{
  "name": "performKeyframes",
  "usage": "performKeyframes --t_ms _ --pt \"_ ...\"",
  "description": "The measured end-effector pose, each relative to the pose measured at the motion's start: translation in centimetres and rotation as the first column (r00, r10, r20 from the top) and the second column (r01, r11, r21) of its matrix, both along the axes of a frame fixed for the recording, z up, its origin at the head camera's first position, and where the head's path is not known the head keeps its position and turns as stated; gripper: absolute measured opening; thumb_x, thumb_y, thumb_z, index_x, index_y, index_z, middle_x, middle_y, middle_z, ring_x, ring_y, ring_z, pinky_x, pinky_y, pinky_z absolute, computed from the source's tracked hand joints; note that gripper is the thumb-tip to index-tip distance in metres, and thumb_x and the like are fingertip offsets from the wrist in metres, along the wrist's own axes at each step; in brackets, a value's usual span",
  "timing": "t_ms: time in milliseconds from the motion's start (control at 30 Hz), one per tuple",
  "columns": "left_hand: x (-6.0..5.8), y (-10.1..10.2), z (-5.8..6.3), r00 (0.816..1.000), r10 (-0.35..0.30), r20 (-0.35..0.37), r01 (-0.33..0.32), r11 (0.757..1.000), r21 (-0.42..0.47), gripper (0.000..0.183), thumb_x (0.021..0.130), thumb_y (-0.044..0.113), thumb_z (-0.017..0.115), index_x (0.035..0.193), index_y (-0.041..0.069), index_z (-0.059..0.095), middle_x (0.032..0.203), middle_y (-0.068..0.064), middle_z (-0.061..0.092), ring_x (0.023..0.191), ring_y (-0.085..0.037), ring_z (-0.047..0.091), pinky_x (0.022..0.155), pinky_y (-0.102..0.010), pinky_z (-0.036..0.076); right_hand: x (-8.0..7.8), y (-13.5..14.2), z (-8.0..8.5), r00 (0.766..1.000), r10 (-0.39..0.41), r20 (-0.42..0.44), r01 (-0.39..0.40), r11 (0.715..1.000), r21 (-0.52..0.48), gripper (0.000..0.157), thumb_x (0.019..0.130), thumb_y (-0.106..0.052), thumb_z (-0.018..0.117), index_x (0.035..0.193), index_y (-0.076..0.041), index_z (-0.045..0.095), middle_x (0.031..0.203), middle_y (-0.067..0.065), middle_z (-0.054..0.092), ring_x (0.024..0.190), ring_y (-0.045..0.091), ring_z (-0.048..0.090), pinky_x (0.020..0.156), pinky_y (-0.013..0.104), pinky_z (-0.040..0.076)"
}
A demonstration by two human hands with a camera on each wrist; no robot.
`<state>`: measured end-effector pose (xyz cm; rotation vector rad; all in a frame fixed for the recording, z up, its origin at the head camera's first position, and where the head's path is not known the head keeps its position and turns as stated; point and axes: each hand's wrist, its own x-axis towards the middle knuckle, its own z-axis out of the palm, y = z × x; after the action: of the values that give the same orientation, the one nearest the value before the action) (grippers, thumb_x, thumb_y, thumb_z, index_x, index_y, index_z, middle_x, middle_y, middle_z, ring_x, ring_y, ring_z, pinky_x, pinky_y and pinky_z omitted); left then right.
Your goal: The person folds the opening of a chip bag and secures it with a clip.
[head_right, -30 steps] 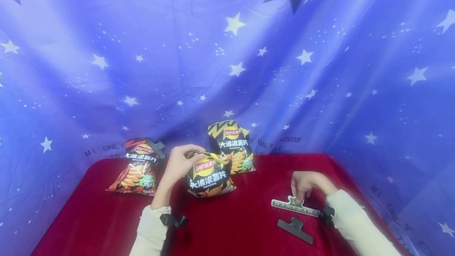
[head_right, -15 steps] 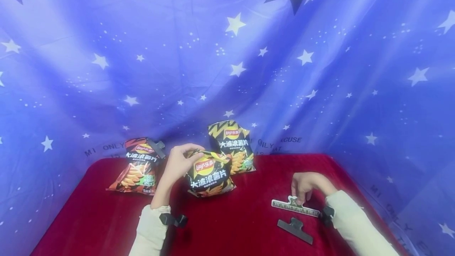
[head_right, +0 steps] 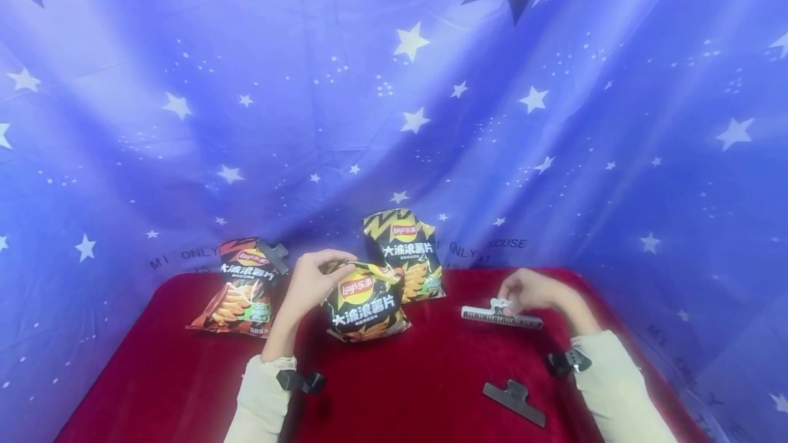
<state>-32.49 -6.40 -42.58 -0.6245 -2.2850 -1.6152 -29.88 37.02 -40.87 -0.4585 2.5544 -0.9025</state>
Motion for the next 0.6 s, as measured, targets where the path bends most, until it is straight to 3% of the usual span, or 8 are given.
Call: performKeyframes --t_ms 133,367,500,600 --pt "0.0 0.1 0.0 1.000 0.020 0.019 -0.020 1.000 0.007 0.016 0.084 0.010 0.081 0.101 0.012 0.081 0.099 -0.003 0.080 0.095 -0.018 0.074 0.088 -0.034 0.058 -0.5 -1.2 1.0 0.985 -0.075 -0.153 0.072 0.997 -0.029 0.025 0.084 -0.007 0.078 0.105 0.006 0.071 0.092 0.012 0.075 0.078 0.010 0.064 0.070 0.024 0.054" --pt "-0.1 0.3 -0.1 0.999 0.033 0.025 -0.034 0.999 0.042 0.016 0.083 0.009 0.083 0.097 0.014 0.081 0.096 -0.001 0.080 0.094 -0.017 0.074 0.086 -0.032 0.058 -0.7 -4.0 1.7 0.916 -0.238 -0.322 0.194 0.967 -0.164 0.031 0.088 -0.011 0.078 0.114 0.006 0.072 0.101 0.019 0.077 0.082 0.002 0.067 0.071 0.024 0.056" --pt "-0.2 0.4 -0.2 0.999 0.039 0.020 -0.040 0.998 0.047 0.015 0.083 0.008 0.082 0.097 0.013 0.081 0.096 -0.002 0.080 0.093 -0.017 0.074 0.085 -0.028 0.057 -0.6 -5.8 2.1 0.874 -0.339 -0.347 0.239 0.924 -0.299 0.035 0.091 -0.013 0.076 0.119 0.006 0.070 0.104 0.020 0.077 0.083 0.001 0.069 0.072 0.027 0.059" --pt "-0.3 0.6 -0.4 0.999 0.048 0.014 -0.048 0.998 0.045 0.015 0.083 0.007 0.082 0.097 0.011 0.081 0.095 -0.002 0.080 0.093 -0.017 0.074 0.083 -0.026 0.057 -0.4 -7.4 2.3 0.854 -0.412 -0.317 0.259 0.865 -0.429 0.038 0.092 -0.012 0.075 0.122 0.009 0.067 0.102 0.008 0.079 0.083 0.002 0.070 0.075 0.028 0.061"
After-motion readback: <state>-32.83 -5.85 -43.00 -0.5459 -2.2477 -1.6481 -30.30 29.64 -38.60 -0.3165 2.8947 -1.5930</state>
